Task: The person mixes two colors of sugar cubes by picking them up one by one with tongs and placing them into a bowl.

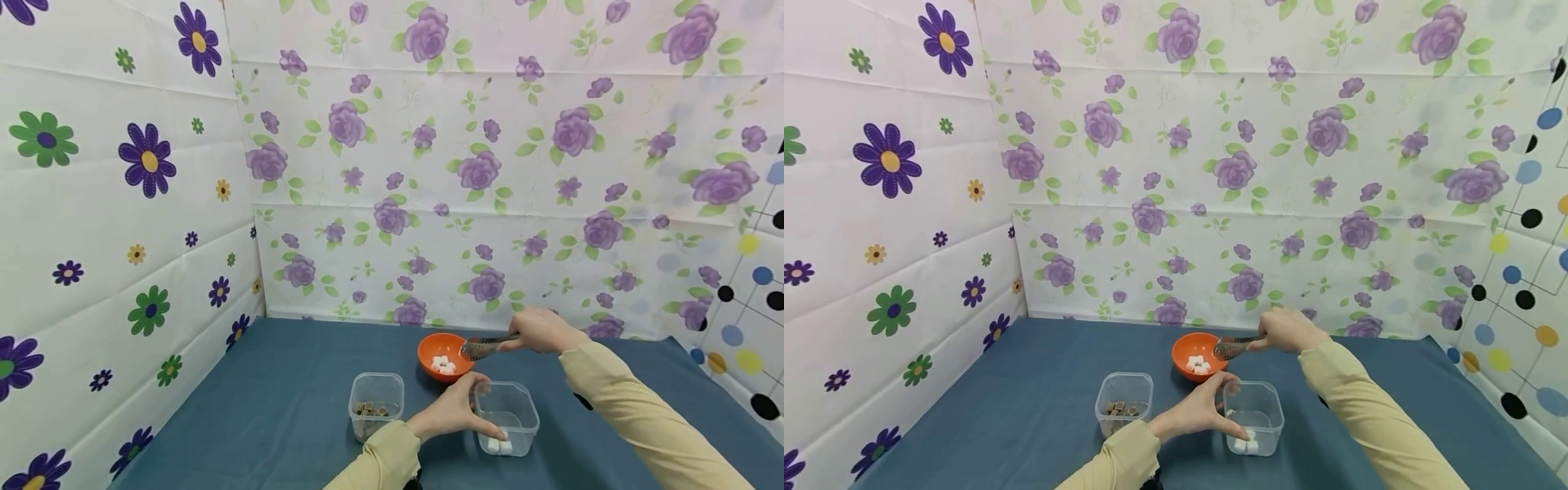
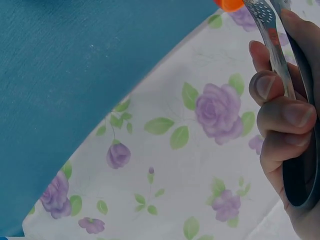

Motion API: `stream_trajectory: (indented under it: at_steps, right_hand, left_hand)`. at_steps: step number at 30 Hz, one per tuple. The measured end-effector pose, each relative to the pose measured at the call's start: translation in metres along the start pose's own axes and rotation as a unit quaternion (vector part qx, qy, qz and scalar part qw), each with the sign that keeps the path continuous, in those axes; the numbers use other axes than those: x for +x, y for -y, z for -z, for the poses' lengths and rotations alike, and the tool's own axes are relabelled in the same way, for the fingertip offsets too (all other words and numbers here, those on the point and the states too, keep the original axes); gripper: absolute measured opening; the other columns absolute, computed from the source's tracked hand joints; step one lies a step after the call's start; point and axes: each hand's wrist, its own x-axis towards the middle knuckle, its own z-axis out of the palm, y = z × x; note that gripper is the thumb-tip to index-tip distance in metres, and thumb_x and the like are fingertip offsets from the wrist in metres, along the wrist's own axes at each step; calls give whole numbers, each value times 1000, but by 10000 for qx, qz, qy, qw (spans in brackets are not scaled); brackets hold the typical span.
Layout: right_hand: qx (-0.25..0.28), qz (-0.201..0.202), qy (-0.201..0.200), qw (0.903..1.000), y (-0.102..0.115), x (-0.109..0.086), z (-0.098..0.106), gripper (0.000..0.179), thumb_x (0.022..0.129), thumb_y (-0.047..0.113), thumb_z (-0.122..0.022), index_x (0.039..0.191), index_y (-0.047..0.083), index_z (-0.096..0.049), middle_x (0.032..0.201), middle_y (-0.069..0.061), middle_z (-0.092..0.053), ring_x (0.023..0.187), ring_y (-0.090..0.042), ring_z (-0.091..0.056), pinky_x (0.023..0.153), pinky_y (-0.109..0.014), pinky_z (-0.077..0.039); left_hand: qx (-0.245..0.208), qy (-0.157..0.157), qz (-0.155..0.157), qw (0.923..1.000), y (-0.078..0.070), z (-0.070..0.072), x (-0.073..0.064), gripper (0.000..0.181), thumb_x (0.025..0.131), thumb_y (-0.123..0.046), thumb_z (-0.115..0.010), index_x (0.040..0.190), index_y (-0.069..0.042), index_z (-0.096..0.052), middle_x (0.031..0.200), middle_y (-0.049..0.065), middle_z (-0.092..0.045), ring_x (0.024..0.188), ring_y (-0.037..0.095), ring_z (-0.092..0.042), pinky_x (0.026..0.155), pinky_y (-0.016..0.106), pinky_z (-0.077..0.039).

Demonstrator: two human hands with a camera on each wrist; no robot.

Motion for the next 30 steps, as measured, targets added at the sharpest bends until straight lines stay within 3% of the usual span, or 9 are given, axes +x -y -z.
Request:
stream_trajectory:
  at_steps: [4, 10, 18, 24, 30]
  right_hand:
    - [-39, 77, 5, 10000, 1, 1, -3, 41, 79, 36, -69, 47, 21, -47, 41, 13, -20, 35, -4, -20, 38, -21, -19]
    - [30, 64, -21, 10000, 1, -1, -4, 48, 78, 36, -70, 46, 21, -37, 41, 14, -15, 34, -3, -17, 37, -20, -17]
    - [-23, -111, -27, 9999, -2, -5, -2, 43, 79, 39, -68, 48, 21, -44, 44, 11, -20, 37, -4, -20, 39, -21, -19]
    - [11, -104, -186, 9998, -7, -15, 2, 47, 78, 39, -69, 48, 21, -37, 45, 11, -20, 38, -4, -18, 39, -21, -19]
    - [37, -111, -312, 9994, -17, -33, 6, 41, 78, 41, -68, 49, 22, -46, 45, 11, -22, 38, -3, -19, 40, -21, -20]
  left_hand:
    - [11, -29, -10, 10000, -1, -1, 0, 65, 74, -17, -76, 128, -9, -41, 117, -1, -48, 102, 16, -49, 78, 26, -44]
    - [13, -45, 9, 10000, -1, -1, 0, 65, 74, -17, -76, 128, -9, -41, 116, -2, -48, 102, 16, -49, 78, 26, -43]
    - [23, -67, 15, 10000, 0, -1, 0, 64, 74, -17, -77, 127, -12, -42, 116, -3, -48, 102, 16, -49, 78, 27, -43]
    - [-11, -76, -6, 10000, 0, -1, -1, 65, 74, -17, -76, 128, -9, -41, 117, -3, -48, 105, 16, -48, 80, 27, -43]
    - [2, -71, -14, 10000, 0, -1, -1, 63, 74, -18, -77, 126, -13, -42, 116, -5, -48, 104, 16, -48, 79, 27, -43]
